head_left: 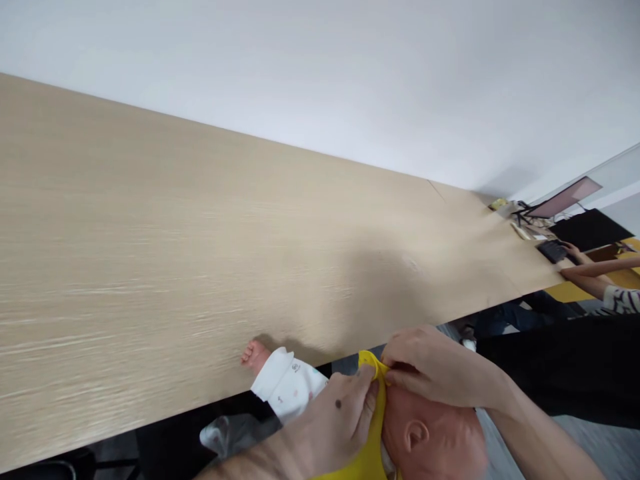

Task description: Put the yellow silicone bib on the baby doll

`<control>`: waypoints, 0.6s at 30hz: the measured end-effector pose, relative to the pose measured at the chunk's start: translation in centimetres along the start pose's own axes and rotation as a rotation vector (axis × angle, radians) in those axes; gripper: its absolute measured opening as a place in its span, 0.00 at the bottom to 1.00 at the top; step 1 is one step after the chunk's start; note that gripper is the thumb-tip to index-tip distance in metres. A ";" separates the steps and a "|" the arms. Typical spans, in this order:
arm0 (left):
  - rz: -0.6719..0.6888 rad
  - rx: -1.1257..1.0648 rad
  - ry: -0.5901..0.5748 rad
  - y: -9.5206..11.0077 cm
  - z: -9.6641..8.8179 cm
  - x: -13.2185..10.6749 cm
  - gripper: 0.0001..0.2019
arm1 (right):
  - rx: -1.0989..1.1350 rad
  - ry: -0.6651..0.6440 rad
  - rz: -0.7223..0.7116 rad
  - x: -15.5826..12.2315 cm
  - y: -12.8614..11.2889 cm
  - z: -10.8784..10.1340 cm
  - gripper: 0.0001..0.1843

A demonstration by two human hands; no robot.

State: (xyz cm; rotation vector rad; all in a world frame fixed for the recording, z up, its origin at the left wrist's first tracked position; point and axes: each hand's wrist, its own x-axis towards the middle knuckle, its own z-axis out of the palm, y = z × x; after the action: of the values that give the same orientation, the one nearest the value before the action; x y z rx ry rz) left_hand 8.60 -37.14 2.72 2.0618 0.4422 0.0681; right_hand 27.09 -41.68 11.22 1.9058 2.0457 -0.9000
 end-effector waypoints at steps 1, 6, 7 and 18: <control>-0.007 0.001 -0.007 0.0 0.0 -0.1 0.19 | 0.013 -0.001 -0.024 0.1 0.2 0.0 0.09; -0.002 0.031 -0.035 0.1 -0.2 -0.3 0.19 | 0.129 -0.054 -0.135 0.4 0.7 -1.0 0.08; 0.002 0.035 -0.038 0.1 -0.3 -0.2 0.19 | 0.163 -0.076 -0.161 0.6 0.8 -1.2 0.08; 0.036 -0.153 0.014 -0.8 -0.2 -0.7 0.16 | 0.448 -0.215 -0.417 2.5 2.5 -1.2 0.14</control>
State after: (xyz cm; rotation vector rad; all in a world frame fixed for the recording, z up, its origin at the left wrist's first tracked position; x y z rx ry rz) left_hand 7.70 -36.88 2.25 1.9195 0.3959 0.1337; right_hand 29.46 -39.00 10.12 1.4785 2.2846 -1.7037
